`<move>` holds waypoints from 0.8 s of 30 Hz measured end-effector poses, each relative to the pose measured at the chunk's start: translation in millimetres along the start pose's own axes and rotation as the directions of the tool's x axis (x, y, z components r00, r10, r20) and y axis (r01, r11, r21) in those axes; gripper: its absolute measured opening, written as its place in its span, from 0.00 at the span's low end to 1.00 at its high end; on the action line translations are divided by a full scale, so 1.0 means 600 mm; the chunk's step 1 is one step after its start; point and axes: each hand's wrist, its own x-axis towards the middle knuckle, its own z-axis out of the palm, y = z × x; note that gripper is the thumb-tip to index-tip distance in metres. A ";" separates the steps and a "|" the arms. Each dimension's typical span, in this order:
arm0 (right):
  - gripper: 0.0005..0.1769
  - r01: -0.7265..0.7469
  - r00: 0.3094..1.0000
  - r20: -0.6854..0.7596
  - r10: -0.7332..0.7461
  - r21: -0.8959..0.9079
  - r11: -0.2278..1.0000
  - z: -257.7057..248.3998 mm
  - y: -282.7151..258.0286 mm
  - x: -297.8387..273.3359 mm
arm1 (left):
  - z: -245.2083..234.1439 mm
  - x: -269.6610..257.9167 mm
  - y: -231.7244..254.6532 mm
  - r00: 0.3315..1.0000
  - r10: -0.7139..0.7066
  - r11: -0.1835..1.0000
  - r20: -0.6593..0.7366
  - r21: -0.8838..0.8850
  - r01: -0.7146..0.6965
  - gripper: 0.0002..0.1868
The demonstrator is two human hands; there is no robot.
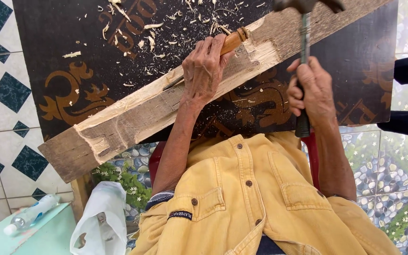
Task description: Using a hammer and chisel to carve a groove or shape into a piece of wood on a workbench.
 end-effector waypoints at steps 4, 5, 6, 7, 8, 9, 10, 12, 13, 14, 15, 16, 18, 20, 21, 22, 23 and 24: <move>0.10 -0.093 0.990 0.103 0.099 -0.061 0.994 0.008 -0.026 -0.012 | 0.015 -0.008 -0.006 1.000 -0.012 1.000 0.009 0.022 0.012 0.28; 0.10 -0.093 0.990 0.103 0.099 -0.062 0.994 0.001 -0.023 -0.011 | 0.012 -0.003 -0.005 1.000 -0.012 1.000 0.008 0.021 0.012 0.28; 0.11 -0.055 0.997 0.052 0.058 -0.058 0.997 -0.007 -0.018 -0.011 | 0.007 -0.001 -0.003 1.000 -0.009 1.000 0.007 0.022 0.009 0.26; 0.12 -0.017 1.000 0.001 0.017 -0.055 0.998 -0.014 -0.014 -0.011 | 0.003 0.001 -0.001 1.000 -0.006 1.000 0.006 0.022 0.006 0.25; 0.12 -0.017 1.000 0.004 0.018 -0.054 0.998 -0.005 -0.018 -0.009 | 0.004 -0.001 -0.001 1.000 -0.007 1.000 0.007 0.025 0.007 0.25; 0.11 0.011 0.999 -0.031 -0.011 -0.006 1.000 0.004 -0.022 -0.007 | 0.004 -0.003 -0.001 1.000 -0.006 1.000 0.008 0.014 0.006 0.24; 0.10 0.047 0.997 -0.067 -0.044 0.038 0.998 0.012 -0.029 -0.003 | 0.005 0.000 0.000 1.000 -0.002 1.000 0.003 0.002 0.002 0.23; 0.10 -0.043 0.999 0.010 0.043 -0.036 0.998 0.010 -0.017 -0.006 | 0.006 -0.002 -0.004 1.000 -0.002 1.000 0.007 0.002 0.002 0.24; 0.11 -0.132 0.987 0.077 0.142 -0.115 0.985 0.008 -0.010 -0.008 | 0.008 -0.004 -0.004 1.000 -0.003 1.000 0.017 0.000 0.003 0.26; 0.11 -0.134 0.987 0.076 0.143 -0.114 0.984 0.005 -0.011 -0.010 | 0.006 -0.002 -0.002 1.000 -0.003 1.000 0.019 -0.001 0.003 0.26; 0.11 -0.102 0.990 0.087 0.109 -0.079 0.992 0.002 -0.012 -0.012 | 0.004 -0.001 -0.001 1.000 -0.002 1.000 0.014 0.006 0.002 0.26; 0.11 -0.072 0.992 0.100 0.076 -0.045 0.996 0.000 -0.013 -0.013 | 0.000 -0.001 -0.001 1.000 -0.006 1.000 0.010 0.016 0.005 0.27; 0.11 -0.050 0.998 0.034 0.050 -0.005 0.999 0.003 -0.019 -0.009 | -0.001 0.000 0.000 1.000 -0.006 1.000 0.001 0.009 0.006 0.26; 0.11 -0.016 0.999 -0.036 0.017 0.032 0.999 0.000 -0.012 0.000 | -0.003 0.003 -0.001 1.000 0.000 1.000 -0.016 0.001 0.000 0.25; 0.10 -0.024 0.999 -0.046 0.024 0.009 1.000 -0.003 -0.001 0.007 | -0.004 0.004 -0.002 1.000 -0.004 1.000 -0.008 -0.002 0.003 0.24; 0.10 -0.040 0.997 -0.059 0.039 -0.015 0.999 -0.009 0.011 0.010 | -0.003 0.000 0.003 1.000 -0.011 1.000 0.007 -0.010 0.011 0.23; 0.10 -0.042 0.997 -0.061 0.041 -0.017 0.999 -0.003 0.006 0.004 | -0.003 0.000 0.001 1.000 -0.012 1.000 0.008 -0.014 0.012 0.23; 0.10 -0.077 0.997 0.020 0.078 -0.051 0.996 0.004 0.003 -0.002 | -0.004 -0.002 -0.001 1.000 -0.006 1.000 0.025 -0.005 0.006 0.23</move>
